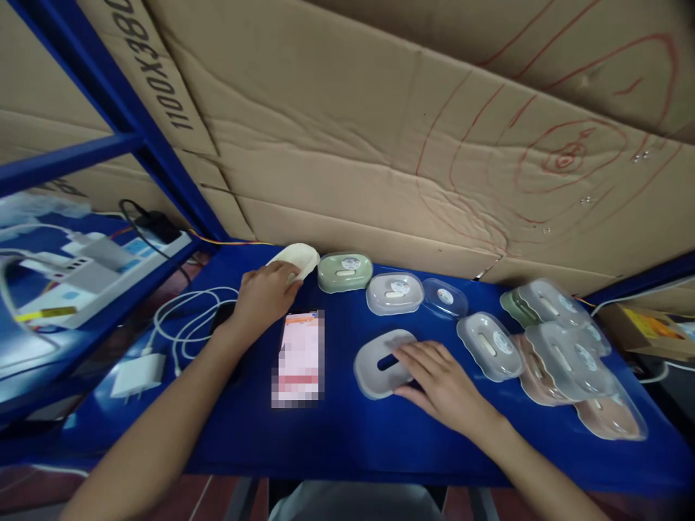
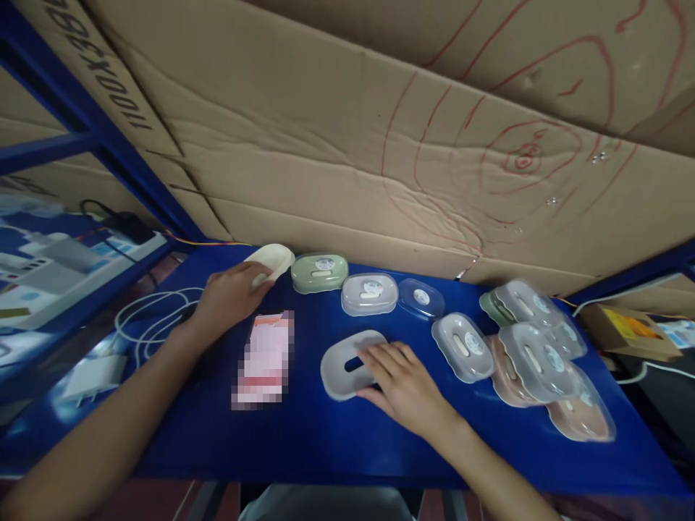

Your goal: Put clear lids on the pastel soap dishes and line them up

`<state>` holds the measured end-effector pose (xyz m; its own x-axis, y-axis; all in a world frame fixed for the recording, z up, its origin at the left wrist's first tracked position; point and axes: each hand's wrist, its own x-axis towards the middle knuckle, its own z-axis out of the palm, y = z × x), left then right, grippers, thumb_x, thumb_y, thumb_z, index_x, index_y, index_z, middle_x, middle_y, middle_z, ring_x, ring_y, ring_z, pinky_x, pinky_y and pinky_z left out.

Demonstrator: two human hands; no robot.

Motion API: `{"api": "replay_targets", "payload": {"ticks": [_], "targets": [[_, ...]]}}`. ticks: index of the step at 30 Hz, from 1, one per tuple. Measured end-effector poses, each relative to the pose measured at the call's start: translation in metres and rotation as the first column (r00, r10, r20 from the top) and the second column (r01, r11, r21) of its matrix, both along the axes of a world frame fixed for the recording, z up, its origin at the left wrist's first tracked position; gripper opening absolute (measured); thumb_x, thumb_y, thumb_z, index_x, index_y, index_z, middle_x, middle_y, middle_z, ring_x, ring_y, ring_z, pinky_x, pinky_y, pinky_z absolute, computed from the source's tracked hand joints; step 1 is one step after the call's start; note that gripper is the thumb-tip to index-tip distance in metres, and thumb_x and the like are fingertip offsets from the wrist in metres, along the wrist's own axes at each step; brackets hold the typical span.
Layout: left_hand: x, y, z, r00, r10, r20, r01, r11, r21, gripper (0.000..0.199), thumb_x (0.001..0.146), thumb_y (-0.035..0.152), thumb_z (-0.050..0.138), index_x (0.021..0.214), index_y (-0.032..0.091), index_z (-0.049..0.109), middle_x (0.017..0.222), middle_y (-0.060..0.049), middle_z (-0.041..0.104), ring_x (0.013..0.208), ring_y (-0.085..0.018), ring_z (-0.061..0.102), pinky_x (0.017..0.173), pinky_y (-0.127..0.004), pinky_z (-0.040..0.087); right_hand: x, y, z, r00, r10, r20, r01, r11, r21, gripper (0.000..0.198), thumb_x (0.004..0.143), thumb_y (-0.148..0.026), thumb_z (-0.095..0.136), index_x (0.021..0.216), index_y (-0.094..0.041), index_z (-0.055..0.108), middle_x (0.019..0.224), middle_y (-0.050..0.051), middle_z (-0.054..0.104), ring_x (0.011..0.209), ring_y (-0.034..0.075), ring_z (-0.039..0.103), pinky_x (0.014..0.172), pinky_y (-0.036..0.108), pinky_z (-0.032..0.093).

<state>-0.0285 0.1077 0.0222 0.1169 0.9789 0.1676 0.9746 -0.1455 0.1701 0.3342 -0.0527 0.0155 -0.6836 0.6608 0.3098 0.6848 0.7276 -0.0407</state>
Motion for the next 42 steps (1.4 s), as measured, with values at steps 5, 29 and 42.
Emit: {"api": "replay_targets", "payload": {"ticks": [5,29,42], "targets": [[0.027,-0.044,0.022,0.963,-0.207,0.172,0.144,0.937,0.319,0.032,0.109,0.038,0.051,0.125,0.022,0.073,0.148,-0.013,0.07,0.135,-0.034,0.068,0.111,-0.051,0.053,0.012,0.015,-0.004,0.988,-0.034,-0.15,0.029,0.999,-0.036,0.049,0.111,-0.04,0.06,0.154,-0.019,0.055,0.145,0.015,0.073,0.131,0.026,0.07,0.109,0.047,0.056],[0.099,-0.127,-0.014,0.658,-0.736,-0.162,0.75,0.618,0.237,0.047,0.097,0.006,0.059,0.14,0.024,0.062,0.144,-0.015,0.068,0.135,-0.036,0.065,0.11,-0.056,0.056,0.015,0.007,-0.008,0.954,-0.217,-0.208,0.199,0.974,-0.106,0.028,0.109,-0.032,0.065,0.135,-0.025,0.071,0.128,0.008,0.08,0.117,0.024,0.074,0.097,0.042,0.058],[0.099,-0.117,-0.031,0.669,-0.736,-0.103,0.742,0.652,0.158,0.029,0.104,0.012,0.059,0.131,0.016,0.066,0.142,-0.015,0.069,0.139,-0.033,0.064,0.122,-0.055,0.051,0.047,0.039,0.01,0.937,-0.337,-0.087,0.337,0.941,-0.023,0.043,0.112,-0.034,0.054,0.154,-0.026,0.06,0.152,0.011,0.069,0.142,0.027,0.064,0.117,0.049,0.049]]}}
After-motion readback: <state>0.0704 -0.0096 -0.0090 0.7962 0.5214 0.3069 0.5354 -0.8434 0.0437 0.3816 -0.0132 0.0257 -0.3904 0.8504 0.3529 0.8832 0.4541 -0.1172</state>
